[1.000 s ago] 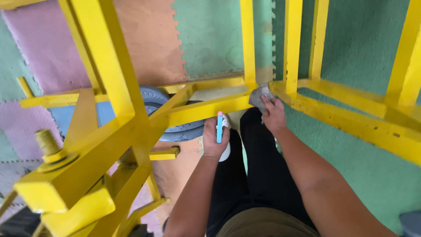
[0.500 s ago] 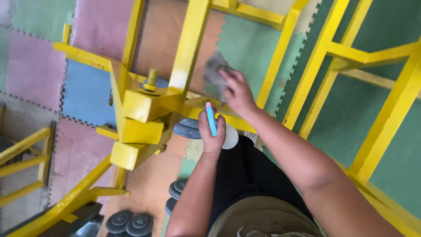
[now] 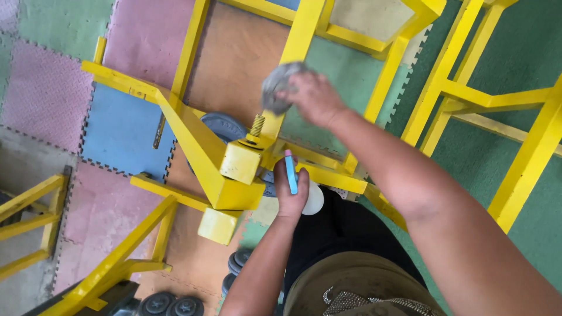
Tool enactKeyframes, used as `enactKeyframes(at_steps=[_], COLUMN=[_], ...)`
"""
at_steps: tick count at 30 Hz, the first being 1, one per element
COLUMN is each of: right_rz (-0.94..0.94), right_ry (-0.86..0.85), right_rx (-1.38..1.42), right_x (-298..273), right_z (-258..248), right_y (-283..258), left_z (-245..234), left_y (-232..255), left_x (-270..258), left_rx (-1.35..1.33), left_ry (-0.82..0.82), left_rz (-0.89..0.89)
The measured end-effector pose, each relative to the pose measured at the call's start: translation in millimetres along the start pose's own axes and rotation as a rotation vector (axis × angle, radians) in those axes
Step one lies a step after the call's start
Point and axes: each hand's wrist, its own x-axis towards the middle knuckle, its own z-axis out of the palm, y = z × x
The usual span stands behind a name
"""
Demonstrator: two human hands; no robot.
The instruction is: Cleaning and wiping down various yellow-framed gym weight machines using a spray bottle and a cloth.
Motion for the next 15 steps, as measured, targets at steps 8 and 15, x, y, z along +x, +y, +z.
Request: enactKeyframes(at_steps=[8, 15], right_rz=[0.197, 0.106], right_ry=[0.080, -0.195], right_rx=[0.056, 0.056], right_x=[-16, -18], right_z=[22, 4], right_y=[-33, -52], left_z=[-13, -32], left_y=[2, 11], left_x=[33, 36], left_rx=[-0.040, 0.143], left_ry=[-0.150, -0.201], left_rz=[-0.137, -0.096])
